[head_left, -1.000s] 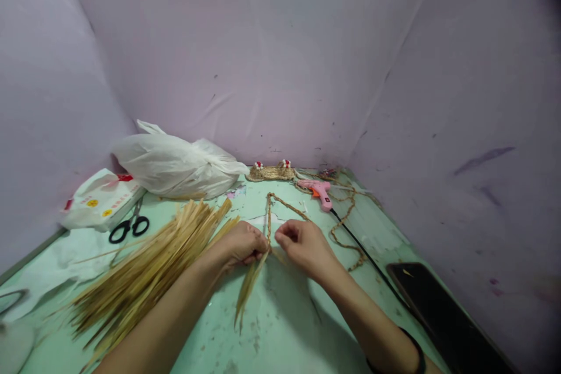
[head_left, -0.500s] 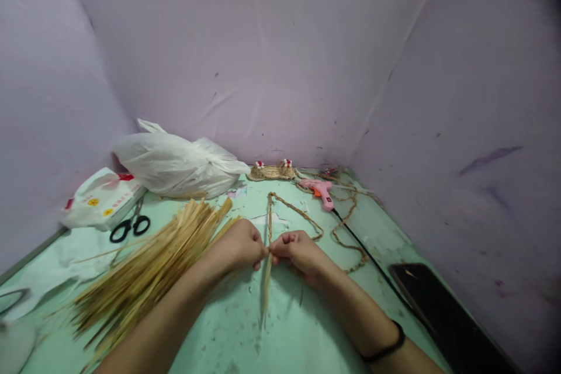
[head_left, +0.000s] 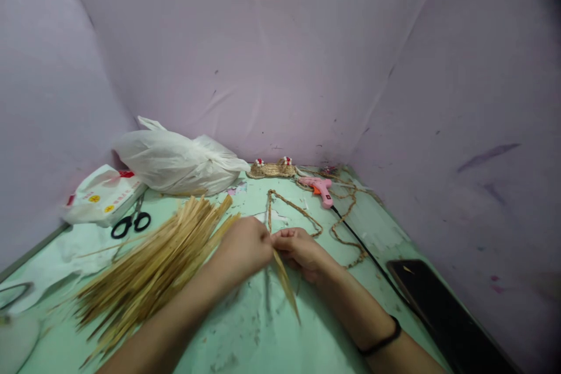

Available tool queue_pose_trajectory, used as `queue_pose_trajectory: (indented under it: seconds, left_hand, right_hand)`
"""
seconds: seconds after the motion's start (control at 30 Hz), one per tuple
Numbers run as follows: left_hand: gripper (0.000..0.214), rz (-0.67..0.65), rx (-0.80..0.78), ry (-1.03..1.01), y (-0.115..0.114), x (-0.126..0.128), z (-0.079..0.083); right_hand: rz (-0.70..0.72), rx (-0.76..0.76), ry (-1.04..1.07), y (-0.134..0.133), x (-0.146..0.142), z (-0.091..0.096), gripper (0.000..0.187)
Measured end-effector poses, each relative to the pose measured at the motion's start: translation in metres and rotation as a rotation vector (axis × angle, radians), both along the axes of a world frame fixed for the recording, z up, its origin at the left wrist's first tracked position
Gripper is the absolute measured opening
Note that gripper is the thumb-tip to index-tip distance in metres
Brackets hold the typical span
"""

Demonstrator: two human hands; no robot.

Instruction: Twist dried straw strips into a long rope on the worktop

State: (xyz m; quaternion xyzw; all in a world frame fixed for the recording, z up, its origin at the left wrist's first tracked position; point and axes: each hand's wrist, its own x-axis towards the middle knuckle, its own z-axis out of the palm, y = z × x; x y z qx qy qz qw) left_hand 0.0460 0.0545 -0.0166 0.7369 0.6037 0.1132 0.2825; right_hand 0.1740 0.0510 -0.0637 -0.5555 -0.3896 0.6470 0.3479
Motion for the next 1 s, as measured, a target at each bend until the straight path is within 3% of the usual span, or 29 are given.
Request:
queue_pose_trajectory:
  seconds: [0.1, 0.2, 0.27, 0.37, 0.57, 0.7, 1.0]
  left_hand:
    - [0.018, 0.153, -0.308, -0.332, 0.016, -0.008, -0.007]
    - [0.011, 0.107, -0.638, -0.589, 0.021, -0.007, -0.021]
    - [0.009, 0.091, -0.736, -0.668, 0.021, -0.006, -0.028]
    - [0.008, 0.128, -0.703, -0.631, 0.020, -0.003, -0.031]
    - [0.016, 0.137, -0.489, -0.304, 0.015, 0.002, -0.023]
    - [0.006, 0.139, -0.457, -0.370, 0.013, 0.004, -0.022]
    - [0.010, 0.188, -0.415, -0.535, 0.015, 0.007, -0.028]
  right_hand:
    - [0.054, 0.001, 0.044, 0.001, 0.004, -0.001, 0.012]
    - [0.074, -0.015, 0.047, 0.002, 0.006, 0.001, 0.013]
    - [0.100, -0.008, 0.040, 0.002, 0.006, 0.002, 0.013]
    - [0.175, 0.033, 0.018, 0.003, 0.009, 0.001, 0.012]
    - [0.255, 0.260, -0.248, 0.010, 0.017, -0.015, 0.006]
    - [0.257, 0.285, -0.313, 0.011, 0.020, -0.016, 0.007]
    - [0.198, 0.179, -0.103, 0.013, 0.019, -0.018, 0.013]
